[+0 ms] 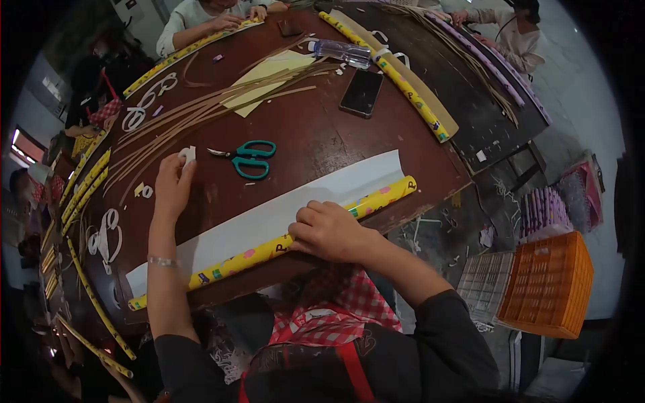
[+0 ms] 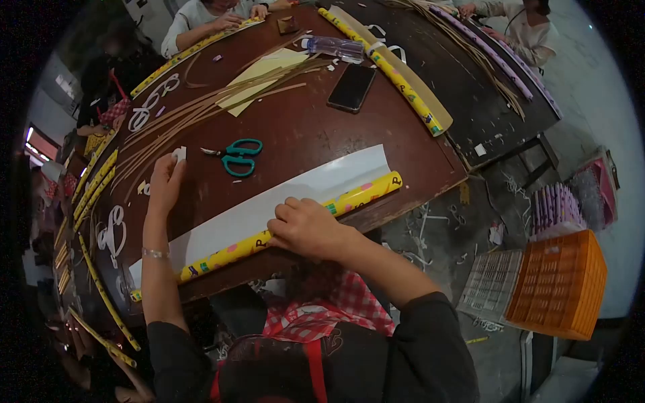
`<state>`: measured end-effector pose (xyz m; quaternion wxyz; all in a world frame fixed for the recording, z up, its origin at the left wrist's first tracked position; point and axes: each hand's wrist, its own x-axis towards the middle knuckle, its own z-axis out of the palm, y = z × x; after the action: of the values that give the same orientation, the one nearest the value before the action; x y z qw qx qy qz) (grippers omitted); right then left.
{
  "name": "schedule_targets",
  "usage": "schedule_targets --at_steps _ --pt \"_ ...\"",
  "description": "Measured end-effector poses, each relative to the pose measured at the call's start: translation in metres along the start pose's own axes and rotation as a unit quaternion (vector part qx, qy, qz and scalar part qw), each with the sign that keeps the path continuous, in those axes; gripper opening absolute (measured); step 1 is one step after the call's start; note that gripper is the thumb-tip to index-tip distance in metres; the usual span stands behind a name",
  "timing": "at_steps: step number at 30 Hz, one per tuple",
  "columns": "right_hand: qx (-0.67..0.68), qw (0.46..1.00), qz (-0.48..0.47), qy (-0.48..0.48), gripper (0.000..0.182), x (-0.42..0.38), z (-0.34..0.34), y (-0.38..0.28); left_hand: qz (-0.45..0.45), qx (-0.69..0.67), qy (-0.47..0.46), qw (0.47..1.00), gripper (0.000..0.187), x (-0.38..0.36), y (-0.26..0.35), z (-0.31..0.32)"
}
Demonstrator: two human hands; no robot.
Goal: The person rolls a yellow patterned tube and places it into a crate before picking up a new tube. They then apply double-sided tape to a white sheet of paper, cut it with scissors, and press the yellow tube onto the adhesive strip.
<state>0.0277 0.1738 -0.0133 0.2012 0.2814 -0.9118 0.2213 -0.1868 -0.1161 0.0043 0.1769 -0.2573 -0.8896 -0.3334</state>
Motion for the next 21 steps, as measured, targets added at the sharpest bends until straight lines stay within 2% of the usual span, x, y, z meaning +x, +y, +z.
schedule_targets --at_steps 1,2,4,5,6,8,10,12,13,14,15,18,20,21 --pt "0.007 1.0 -0.004 0.0 0.025 -0.003 0.001 -0.001 -0.109 -0.195 -0.109 0.969 0.029 -0.005 0.033 -0.006" --pt "0.014 1.0 0.002 -0.002 0.025 -0.004 -0.001 -0.002 -0.218 -0.376 -0.208 0.876 0.031 -0.012 0.065 -0.009" --pt "0.006 1.0 0.011 -0.013 0.025 -0.005 -0.003 -0.006 -0.119 -0.494 -0.332 0.795 0.031 -0.033 0.107 0.006" --pt "0.011 1.0 0.014 -0.014 0.025 -0.007 -0.003 -0.007 -0.092 -0.511 -0.379 0.766 0.034 -0.04 0.122 0.015" --pt "0.01 1.0 0.014 -0.006 0.024 -0.009 -0.003 -0.008 -0.107 -0.503 -0.42 0.748 0.034 -0.043 0.138 0.023" --pt "0.009 1.0 0.015 0.003 0.024 -0.011 -0.003 -0.008 -0.174 -0.562 -0.457 0.667 0.035 -0.047 0.139 0.05" --pt "-0.006 1.0 0.01 0.023 0.025 -0.012 -0.005 -0.007 -0.181 -0.566 -0.456 0.662 0.033 -0.046 0.137 0.061" --pt "-0.01 1.0 0.004 0.029 0.025 -0.015 -0.007 -0.004 -0.177 -0.545 -0.433 0.696 0.028 -0.047 0.133 0.066" --pt "-0.014 0.999 -0.001 0.031 0.025 -0.018 -0.008 -0.002 -0.179 -0.544 -0.431 0.697 0.028 -0.048 0.133 0.067" --pt "-0.011 0.999 -0.001 0.03 0.025 -0.02 -0.01 0.0 -0.146 -0.519 -0.427 0.726 0.028 -0.05 0.133 0.067" --pt "-0.006 0.999 0.011 0.049 0.024 -0.022 -0.013 0.001 -0.113 -0.493 -0.422 0.752 0.029 -0.051 0.134 0.068" --pt "0.021 0.996 0.054 0.066 0.022 -0.028 -0.025 0.007 -0.117 -0.5 -0.417 0.749 0.026 -0.055 0.136 0.068" --pt "0.062 0.978 0.12 0.156 0.017 -0.028 -0.027 0.016 -0.108 -0.498 -0.408 0.757 0.026 -0.056 0.138 0.069" --pt "0.068 0.975 0.138 0.159 0.017 -0.026 -0.031 0.017 -0.083 -0.471 -0.407 0.778 0.024 -0.055 0.14 0.067"
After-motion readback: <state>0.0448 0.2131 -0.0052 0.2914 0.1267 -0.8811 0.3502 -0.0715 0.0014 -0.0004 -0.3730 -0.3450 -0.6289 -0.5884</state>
